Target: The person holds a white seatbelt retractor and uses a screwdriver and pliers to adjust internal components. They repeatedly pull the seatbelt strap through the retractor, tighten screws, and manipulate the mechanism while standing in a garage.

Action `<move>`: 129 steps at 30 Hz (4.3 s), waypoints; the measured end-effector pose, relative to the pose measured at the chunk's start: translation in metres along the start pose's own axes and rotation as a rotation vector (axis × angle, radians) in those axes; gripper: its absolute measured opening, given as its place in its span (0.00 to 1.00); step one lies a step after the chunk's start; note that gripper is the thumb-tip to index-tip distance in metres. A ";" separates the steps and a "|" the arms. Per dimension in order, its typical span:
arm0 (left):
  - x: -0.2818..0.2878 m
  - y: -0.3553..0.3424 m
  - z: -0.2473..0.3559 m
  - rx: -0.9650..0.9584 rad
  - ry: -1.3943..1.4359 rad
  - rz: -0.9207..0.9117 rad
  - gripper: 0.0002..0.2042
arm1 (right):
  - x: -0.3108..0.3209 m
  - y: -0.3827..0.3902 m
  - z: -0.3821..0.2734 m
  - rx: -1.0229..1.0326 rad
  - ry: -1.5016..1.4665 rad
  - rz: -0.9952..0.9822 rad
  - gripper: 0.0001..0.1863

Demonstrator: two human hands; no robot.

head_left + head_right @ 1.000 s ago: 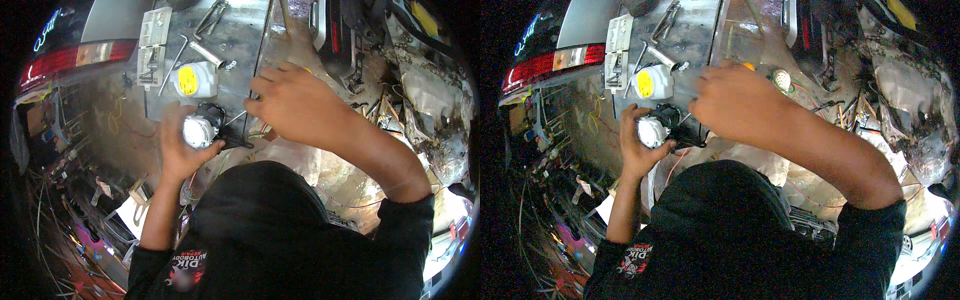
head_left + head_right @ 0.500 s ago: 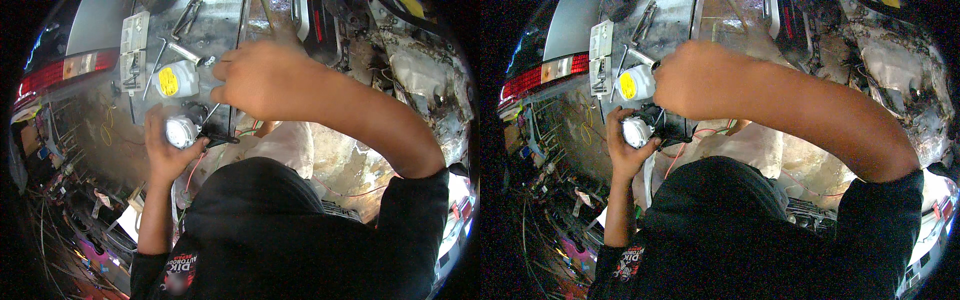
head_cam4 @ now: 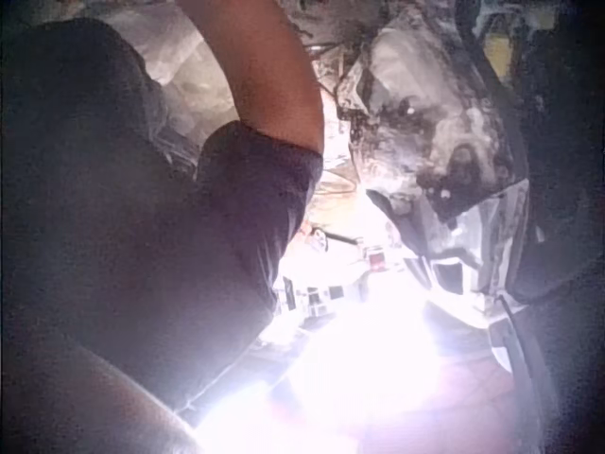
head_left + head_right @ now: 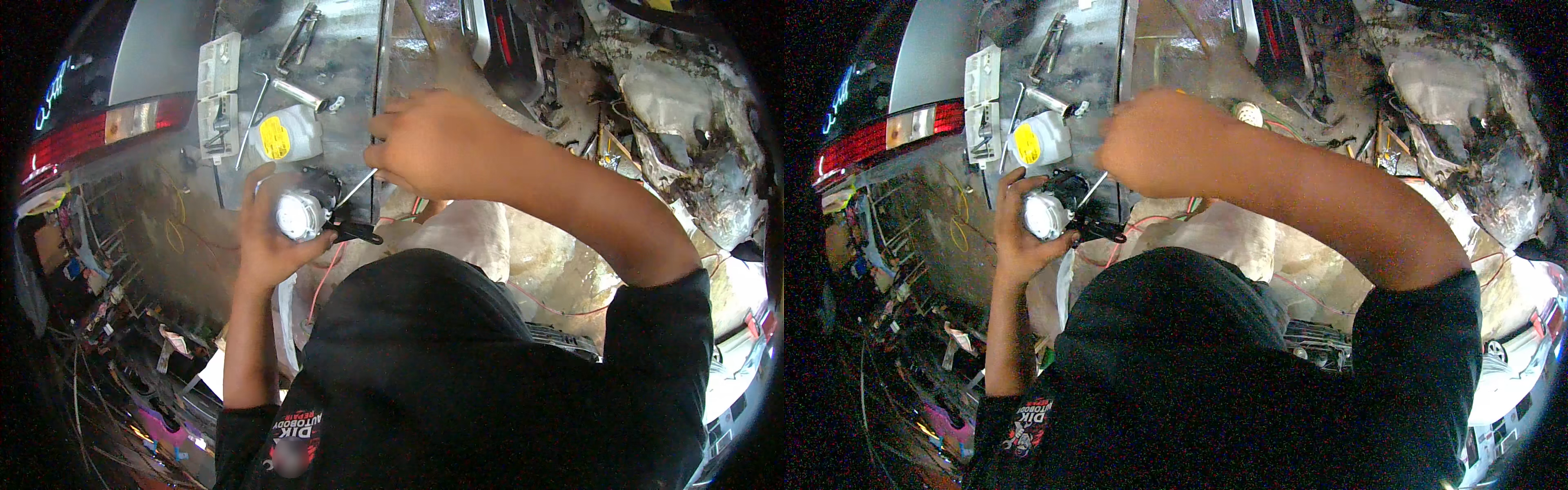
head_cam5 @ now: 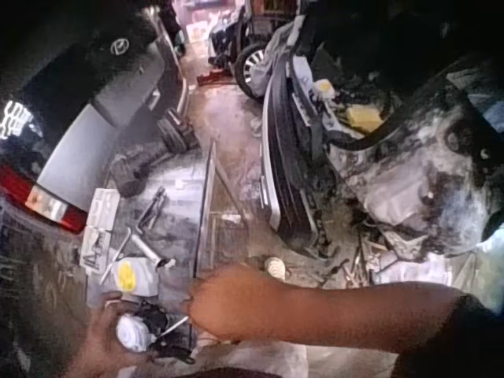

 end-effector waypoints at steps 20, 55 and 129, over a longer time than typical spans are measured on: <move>0.000 0.003 0.000 0.009 -0.095 0.006 0.41 | 0.036 0.004 -0.035 0.000 0.088 0.167 0.07; -0.004 0.010 -0.001 0.091 -0.104 0.077 0.41 | 0.028 -0.015 -0.006 0.006 0.014 0.010 0.09; -0.007 0.019 -0.014 0.063 -0.005 0.104 0.42 | -0.030 0.039 -0.038 -0.465 -0.647 0.105 0.12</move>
Point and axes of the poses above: each hand's wrist, its own y-axis away from the middle knuckle, its own x-axis out of the back of the hand, z = x × y, the point moved 7 cm from there along -y, towards the middle knuckle, and after that the axes turned 2 degrees about y, right-handed, at the moved point
